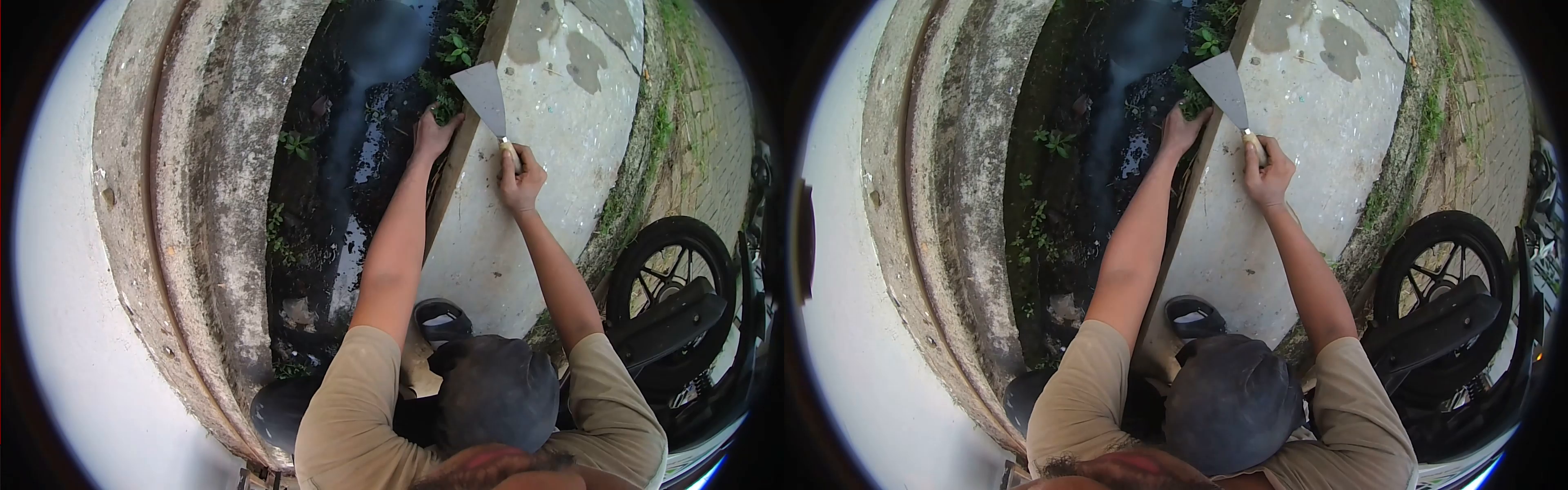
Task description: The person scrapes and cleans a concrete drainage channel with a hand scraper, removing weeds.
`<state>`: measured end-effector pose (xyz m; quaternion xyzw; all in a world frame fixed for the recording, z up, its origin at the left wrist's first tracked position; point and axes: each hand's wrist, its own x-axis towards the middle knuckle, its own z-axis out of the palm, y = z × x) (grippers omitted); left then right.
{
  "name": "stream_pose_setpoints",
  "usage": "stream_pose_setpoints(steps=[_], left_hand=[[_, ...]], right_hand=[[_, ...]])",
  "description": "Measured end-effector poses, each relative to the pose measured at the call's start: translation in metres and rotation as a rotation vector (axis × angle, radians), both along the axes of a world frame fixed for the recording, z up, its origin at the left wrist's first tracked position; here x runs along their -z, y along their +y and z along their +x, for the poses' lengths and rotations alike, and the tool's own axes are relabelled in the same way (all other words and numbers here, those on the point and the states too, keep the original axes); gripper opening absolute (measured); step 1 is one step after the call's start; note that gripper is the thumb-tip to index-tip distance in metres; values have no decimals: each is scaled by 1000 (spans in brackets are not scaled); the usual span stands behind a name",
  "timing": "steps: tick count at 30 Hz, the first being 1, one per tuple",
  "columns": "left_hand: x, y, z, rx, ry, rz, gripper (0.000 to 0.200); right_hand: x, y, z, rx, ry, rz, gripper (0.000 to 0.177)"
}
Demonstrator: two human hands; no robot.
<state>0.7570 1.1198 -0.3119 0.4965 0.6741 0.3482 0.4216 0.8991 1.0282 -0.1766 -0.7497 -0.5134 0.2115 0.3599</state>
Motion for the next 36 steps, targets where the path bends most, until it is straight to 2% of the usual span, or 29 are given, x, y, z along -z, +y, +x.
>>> stream_pose_setpoints(steps=[2, 4, 6, 7, 9, 11, 13, 14, 15, 17, 18, 19, 21, 22, 25, 27, 29, 33, 35, 36], left_hand=[[-14, 1, -6, 217, -98, -195, 35], [-20, -9, -7, 168, -26, -162, 30], [-3, -15, 0, 41, 102, -59, 22], [-3, -14, -3, 39, 104, -60, 22], [-3, -12, -10, 82, -50, -147, 21], [-3, -16, -23, 172, 33, -189, 27], [-12, -33, -41, 1, -118, -203, 35], [-20, -37, -51, -89, -136, -381, 42], [-16, -41, -59, -88, -126, -386, 42], [-13, -45, -71, -239, -109, -673, 53], [-13, -50, -68, -244, 63, -660, 64], [-21, -53, -64, -245, 64, -660, 64], [-35, -56, -56, 89, 267, -527, 77], [-40, -54, -52, 153, 243, -573, 82], [-42, -63, -42, 162, 194, -469, 82], [-22, -64, -33, 141, 263, -545, 76], [-11, -66, -28, -68, 251, -428, 70], [3, -61, -27, -93, 245, -435, 62], [10, -57, -35, 128, 269, -435, 58], [13, -58, -34, 126, 270, -434, 58]], right_hand=[[-5, 1, 1, 2, 0, 0, 16], [0, 0, -1, -4, 55, 8, 17], [0, 0, -2, -13, 63, -3, 17], [-1, 0, -1, -15, 57, -10, 17], [2, -1, 0, -19, 41, -2, 17], [2, -1, 3, -17, 30, 4, 17], [1, -1, 1, -31, 23, 33, 17], [1, -1, 0, -27, 34, 28, 17], [0, 0, 0, -28, 30, 36, 17], [0, 0, -1, -30, 32, 43, 18], [0, 0, -1, -25, 19, 37, 18], [0, 0, -1, -20, 4, 31, 18], [2, 0, -1, -15, 12, 23, 18], [1, 0, -1, -7, 19, 15, 19], [0, -1, 0, -9, -22, -11, 19], [0, 0, 0, 4, 1, -10, 19], [2, -1, -2, 3, 31, -12, 19], [2, 0, 0, -12, 6, 9, 19], [1, 0, -1, -16, -4, 14, 19], [0, 0, -1, -17, 11, 8, 19]])
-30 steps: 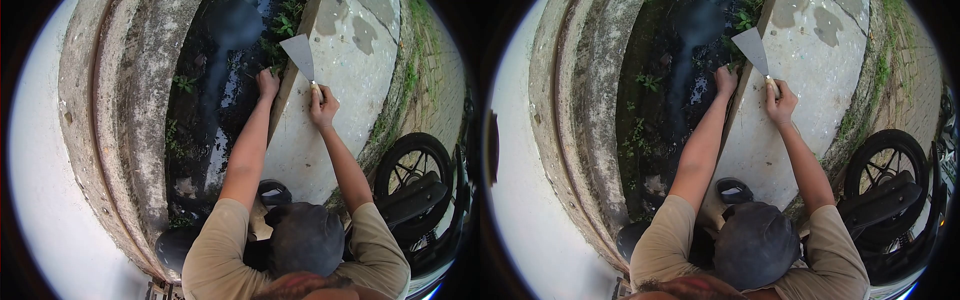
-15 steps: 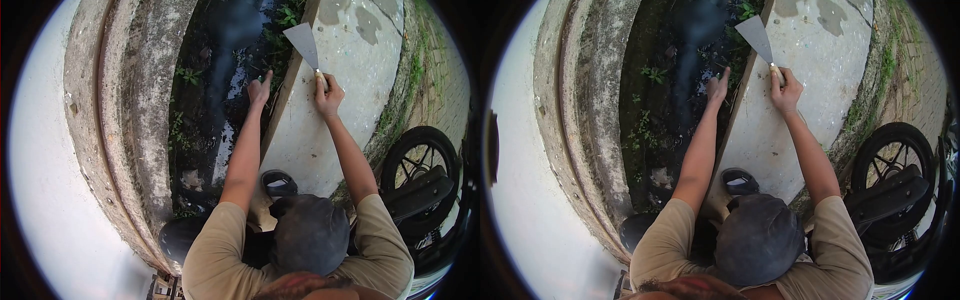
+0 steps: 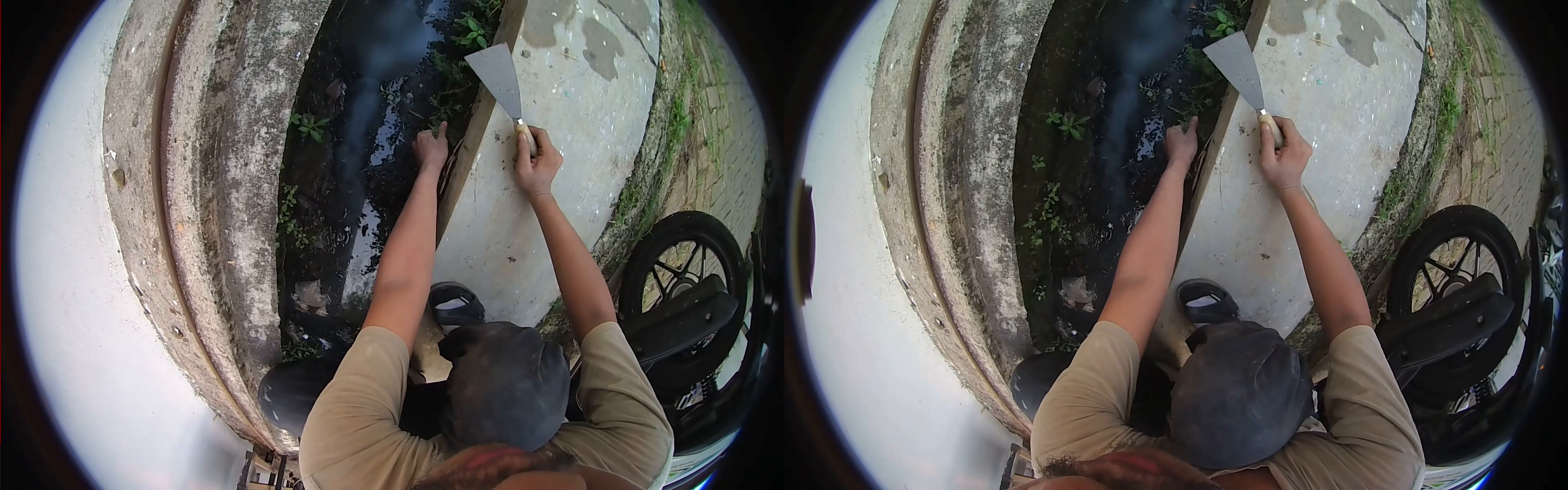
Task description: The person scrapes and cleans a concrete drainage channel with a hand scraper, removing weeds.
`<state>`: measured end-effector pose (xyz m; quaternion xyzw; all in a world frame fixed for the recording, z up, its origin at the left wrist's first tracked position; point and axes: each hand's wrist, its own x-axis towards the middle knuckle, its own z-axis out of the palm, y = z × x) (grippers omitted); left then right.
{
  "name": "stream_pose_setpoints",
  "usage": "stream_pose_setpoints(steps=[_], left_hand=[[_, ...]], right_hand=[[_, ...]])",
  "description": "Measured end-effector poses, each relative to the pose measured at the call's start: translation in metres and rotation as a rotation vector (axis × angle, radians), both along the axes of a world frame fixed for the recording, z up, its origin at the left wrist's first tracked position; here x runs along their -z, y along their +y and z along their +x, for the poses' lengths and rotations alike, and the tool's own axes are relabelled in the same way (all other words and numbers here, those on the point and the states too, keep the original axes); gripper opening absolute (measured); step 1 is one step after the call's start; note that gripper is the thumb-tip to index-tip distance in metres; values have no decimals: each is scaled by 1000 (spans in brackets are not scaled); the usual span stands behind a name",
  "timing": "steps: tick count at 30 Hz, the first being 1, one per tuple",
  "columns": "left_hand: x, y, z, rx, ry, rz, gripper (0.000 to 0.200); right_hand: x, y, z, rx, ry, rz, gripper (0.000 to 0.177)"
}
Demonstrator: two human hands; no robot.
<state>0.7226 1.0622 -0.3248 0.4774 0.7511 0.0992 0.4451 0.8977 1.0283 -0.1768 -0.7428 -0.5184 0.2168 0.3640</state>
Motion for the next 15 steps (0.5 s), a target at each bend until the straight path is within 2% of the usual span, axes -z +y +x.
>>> stream_pose_setpoints(steps=[3, 5, 6, 10, 13, 14, 15], left_hand=[[3, -1, 10, -132, 80, 37, 56], [3, 3, 7, -729, -132, -62, 56], [4, 4, 5, -849, -76, -63, 52], [11, 16, -12, -728, -51, 62, 47], [17, 33, -16, -807, -789, -61, 44], [20, 40, -13, -809, -793, -58, 44], [23, 45, -7, -736, -601, -81, 48]], right_hand=[[1, -1, 0, -5, 4, 1, 18], [-2, 1, 0, 0, -13, 9, 17], [-3, 0, 0, -7, -24, 16, 17], [-2, 0, 0, -16, -13, 10, 17], [-2, 0, 0, -16, -10, 5, 17], [0, -1, 1, -19, -13, 8, 17], [3, -2, 1, -11, 2, 4, 17]])
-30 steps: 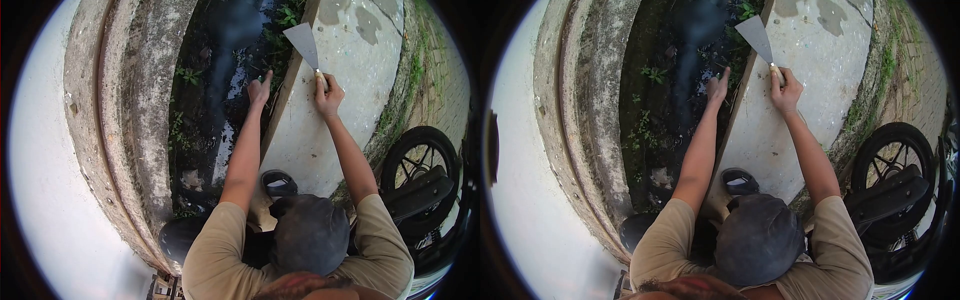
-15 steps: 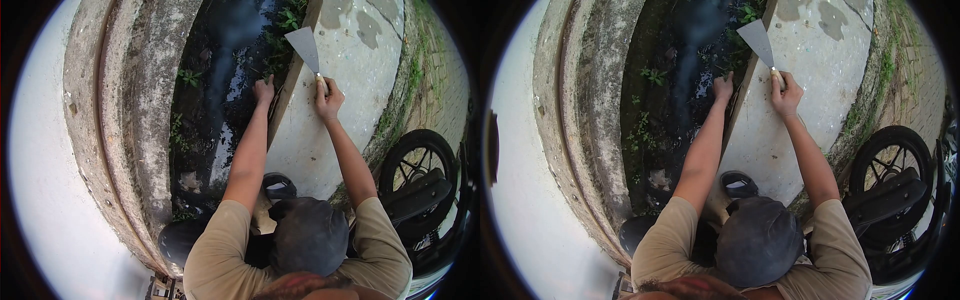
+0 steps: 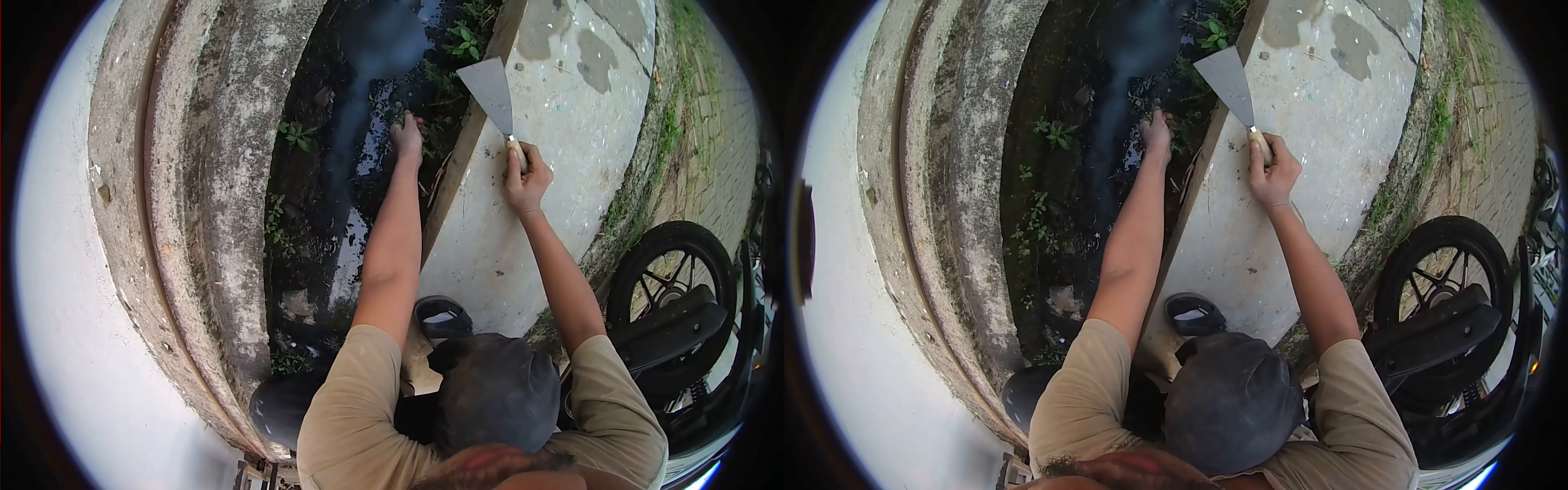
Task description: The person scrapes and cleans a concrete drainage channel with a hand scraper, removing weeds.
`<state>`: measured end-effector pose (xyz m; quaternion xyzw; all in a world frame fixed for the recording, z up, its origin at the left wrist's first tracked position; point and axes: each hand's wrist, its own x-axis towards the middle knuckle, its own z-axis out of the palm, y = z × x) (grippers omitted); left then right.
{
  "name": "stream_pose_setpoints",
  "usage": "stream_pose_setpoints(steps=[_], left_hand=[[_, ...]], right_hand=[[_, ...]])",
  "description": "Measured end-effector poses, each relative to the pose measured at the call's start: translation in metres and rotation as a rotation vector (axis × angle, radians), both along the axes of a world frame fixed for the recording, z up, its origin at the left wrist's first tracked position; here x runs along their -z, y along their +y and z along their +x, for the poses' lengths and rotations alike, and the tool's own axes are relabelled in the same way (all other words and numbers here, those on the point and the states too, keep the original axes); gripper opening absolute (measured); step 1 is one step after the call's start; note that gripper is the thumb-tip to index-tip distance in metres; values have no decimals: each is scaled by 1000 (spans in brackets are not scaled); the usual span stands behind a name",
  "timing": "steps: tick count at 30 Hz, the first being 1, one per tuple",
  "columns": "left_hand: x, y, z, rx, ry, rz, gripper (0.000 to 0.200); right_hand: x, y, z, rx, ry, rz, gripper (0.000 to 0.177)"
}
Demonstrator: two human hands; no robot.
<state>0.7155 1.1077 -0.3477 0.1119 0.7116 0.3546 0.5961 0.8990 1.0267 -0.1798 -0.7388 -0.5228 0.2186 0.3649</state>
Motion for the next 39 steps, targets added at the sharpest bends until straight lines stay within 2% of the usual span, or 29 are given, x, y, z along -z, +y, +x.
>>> stream_pose_setpoints(steps=[1, 2, 4, 6, 8, 9, 11, 12, 14, 16, 18, 19, 21, 22, 24, 25, 26, 28, 29, 30, 32, 33, 35, 39], left_hand=[[4, 2, 6, 97, 169, -65, 53], [8, 0, 12, 95, 168, -66, 53], [12, -8, 19, 517, 514, -8, 61], [16, -8, 18, 493, 438, -38, 68], [-29, -1, 10, 732, 297, -169, 68], [-27, -6, 6, 736, 296, -178, 68], [-15, -16, -2, 845, 400, 144, 63], [-11, -24, -3, 846, 403, 142, 63], [-4, -46, 0, 630, 436, 448, 53], [-4, -56, -1, 661, 485, 391, 50], [2, -58, 7, 414, 595, 564, 48], [1, -55, 8, 410, 593, 564, 48], [1, -40, 12, 93, 535, 271, 41], [-1, -29, 11, 94, 527, 275, 41], [-2, -8, 5, -83, 387, 170, 32], [0, -2, 5, 9, 471, 481, 31], [0, 1, 7, 7, 477, 481, 31], [-3, 9, 20, 174, 279, 566, 29], [-17, 15, 28, 214, 366, 635, 29], [-30, 17, 32, 361, 303, 431, 31], [-29, 22, 49, 454, 292, 589, 34], [-28, 24, 59, 450, 285, 591, 34], [-31, 25, 71, 305, 479, 779, 34], [-25, 24, 61, 401, 462, 735, 29]], right_hand=[[-1, 0, 0, 8, 15, -7, 17], [-1, 1, 1, 6, 13, -8, 17], [-2, 0, 0, 4, 11, -18, 16], [1, 0, 1, -4, 15, -9, 16], [1, -1, 2, -5, 18, -3, 16], [-5, 0, 1, -8, 16, -24, 16], [-5, -1, -2, -13, 21, -48, 15], [-2, -1, -1, -16, 2, -24, 15], [0, 0, 2, -19, -16, 2, 15], [-1, -1, 1, -19, 5, -10, 15], [-5, 0, -3, -14, 33, -32, 15], [-7, 0, -3, -1, 56, -51, 15], [-4, 0, -2, -7, 12, -34, 15], [-2, -1, -1, -9, -25, -24, 15], [-2, -2, 2, -6, -30, -27, 15], [-1, -1, 0, -10, -25, -30, 15], [-3, -1, -2, -13, -19, -29, 15], [-10, 1, -4, -1, 35, -82, 16], [-7, 1, -4, -8, 33, -75, 16], [0, 0, -1, -21, 1, -34, 16], [-1, 1, 2, -33, -43, 7, 16], [-1, 1, 2, -36, -51, 4, 16], [-6, 0, -2, -24, -18, -28, 15], [-3, 1, -1, -13, 19, -56, 15]])
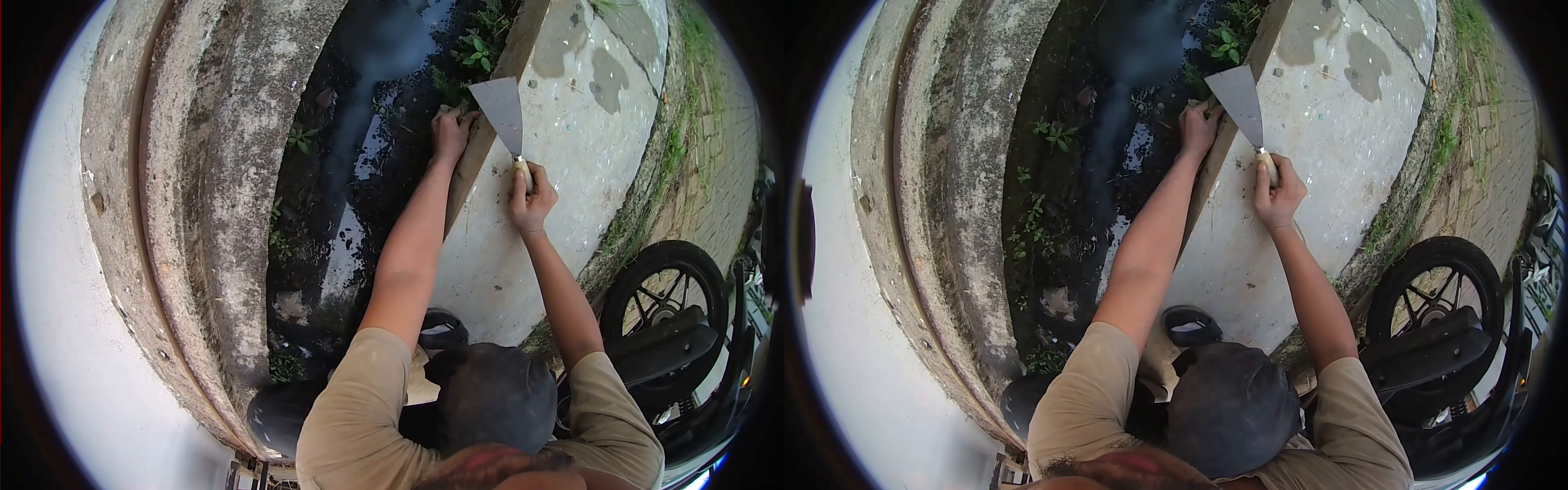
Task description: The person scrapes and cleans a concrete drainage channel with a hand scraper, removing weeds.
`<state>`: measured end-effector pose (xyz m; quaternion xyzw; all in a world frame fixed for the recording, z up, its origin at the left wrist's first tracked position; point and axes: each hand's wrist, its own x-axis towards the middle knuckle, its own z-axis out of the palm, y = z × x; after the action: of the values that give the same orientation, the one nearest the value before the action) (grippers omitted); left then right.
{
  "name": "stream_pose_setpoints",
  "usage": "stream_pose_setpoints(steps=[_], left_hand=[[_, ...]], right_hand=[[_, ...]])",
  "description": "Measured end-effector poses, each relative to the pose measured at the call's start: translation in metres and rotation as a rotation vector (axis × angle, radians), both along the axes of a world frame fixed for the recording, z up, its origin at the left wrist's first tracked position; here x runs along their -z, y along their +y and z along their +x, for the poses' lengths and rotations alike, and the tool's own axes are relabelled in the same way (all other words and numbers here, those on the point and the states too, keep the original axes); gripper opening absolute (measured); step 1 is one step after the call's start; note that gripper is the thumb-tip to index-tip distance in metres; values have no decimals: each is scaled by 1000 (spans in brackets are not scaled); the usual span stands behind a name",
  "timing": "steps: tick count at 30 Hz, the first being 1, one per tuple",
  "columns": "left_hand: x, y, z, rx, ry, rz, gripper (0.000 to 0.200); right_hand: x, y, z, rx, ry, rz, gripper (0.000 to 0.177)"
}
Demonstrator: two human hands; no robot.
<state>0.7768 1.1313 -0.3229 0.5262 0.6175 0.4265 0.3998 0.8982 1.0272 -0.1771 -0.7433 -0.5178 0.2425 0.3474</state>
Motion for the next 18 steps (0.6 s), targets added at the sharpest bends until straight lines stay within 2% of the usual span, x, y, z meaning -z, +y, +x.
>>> stream_pose_setpoints(steps=[2, 5, 9, 12, 13, 15, 17, 18], left_hand=[[-4, 1, -5, 83, 89, -134, 16], [2, 7, -1, -18, 215, -22, 14], [8, 8, -22, -68, 246, -52, 15], [-25, -5, -63, 132, 140, -175, 16], [-44, -14, -78, 106, 145, -182, 16], [-77, -43, -114, 515, 147, -171, 16], [-130, -73, -153, 804, 291, -207, 15], [-151, -89, -172, 963, 291, -236, 15]], right_hand=[[-3, 1, -1, -16, -64, 48, 14], [-2, 1, 0, -29, -83, 67, 14], [-2, 0, 1, -20, -74, 41, 15], [-1, 2, -1, -68, -115, 92, 16], [-1, 3, 0, -41, -103, 66, 16], [-2, 1, 0, -25, -139, 42, 18], [2, 4, 0, -56, -244, 143, 21], [1, 2, -2, -23, -213, 84, 23]])
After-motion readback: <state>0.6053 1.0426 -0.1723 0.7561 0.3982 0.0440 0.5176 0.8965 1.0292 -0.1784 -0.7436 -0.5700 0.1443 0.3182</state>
